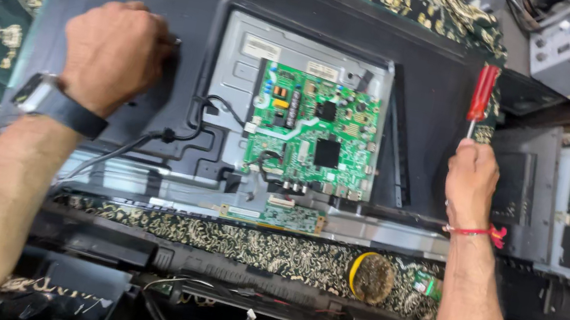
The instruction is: The person removes a circuit board from a television chassis, disconnects a ribbon cable, and uses a screwdriver to manipulate components on the board. The board is then repositioned and the cable is reconnected.
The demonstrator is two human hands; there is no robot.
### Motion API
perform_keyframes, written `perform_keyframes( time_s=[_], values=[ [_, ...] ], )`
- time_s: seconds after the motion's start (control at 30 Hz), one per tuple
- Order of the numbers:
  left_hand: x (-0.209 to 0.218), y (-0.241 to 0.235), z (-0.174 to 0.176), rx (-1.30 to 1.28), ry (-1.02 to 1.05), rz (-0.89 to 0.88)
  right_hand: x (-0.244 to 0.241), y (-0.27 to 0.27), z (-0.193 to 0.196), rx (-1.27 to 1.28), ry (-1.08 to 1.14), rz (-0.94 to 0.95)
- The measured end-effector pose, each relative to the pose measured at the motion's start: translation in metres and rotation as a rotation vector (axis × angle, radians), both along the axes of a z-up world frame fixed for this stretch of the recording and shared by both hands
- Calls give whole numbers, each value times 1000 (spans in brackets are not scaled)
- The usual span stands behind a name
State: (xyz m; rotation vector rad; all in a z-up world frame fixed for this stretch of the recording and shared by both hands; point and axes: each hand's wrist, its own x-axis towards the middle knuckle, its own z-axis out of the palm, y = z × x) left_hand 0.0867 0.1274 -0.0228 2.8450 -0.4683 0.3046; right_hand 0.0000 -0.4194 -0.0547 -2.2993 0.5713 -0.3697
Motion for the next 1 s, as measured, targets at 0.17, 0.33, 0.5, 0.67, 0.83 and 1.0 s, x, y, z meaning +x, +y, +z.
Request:
perform_keyframes(
  time_s=[0.17,0.33,0.5,0.67,0.83,1.0],
  values=[
    [-4,-23,35,-389,148,-47,-18,22,70,1003,-434,258],
    [-19,-100,65,-1269,888,-46,-32,107,112,856,-477,372],
    [-40,-143,56,-1655,1170,-220,-43,164,126,610,-547,447],
    [-49,-151,41,-1695,1274,-236,-45,183,124,597,-535,542],
    [-53,-153,36,-1685,1304,-281,-41,189,116,557,-534,613],
    [-54,-154,33,-1693,1330,-252,-41,187,117,511,-481,677]
  ],
)
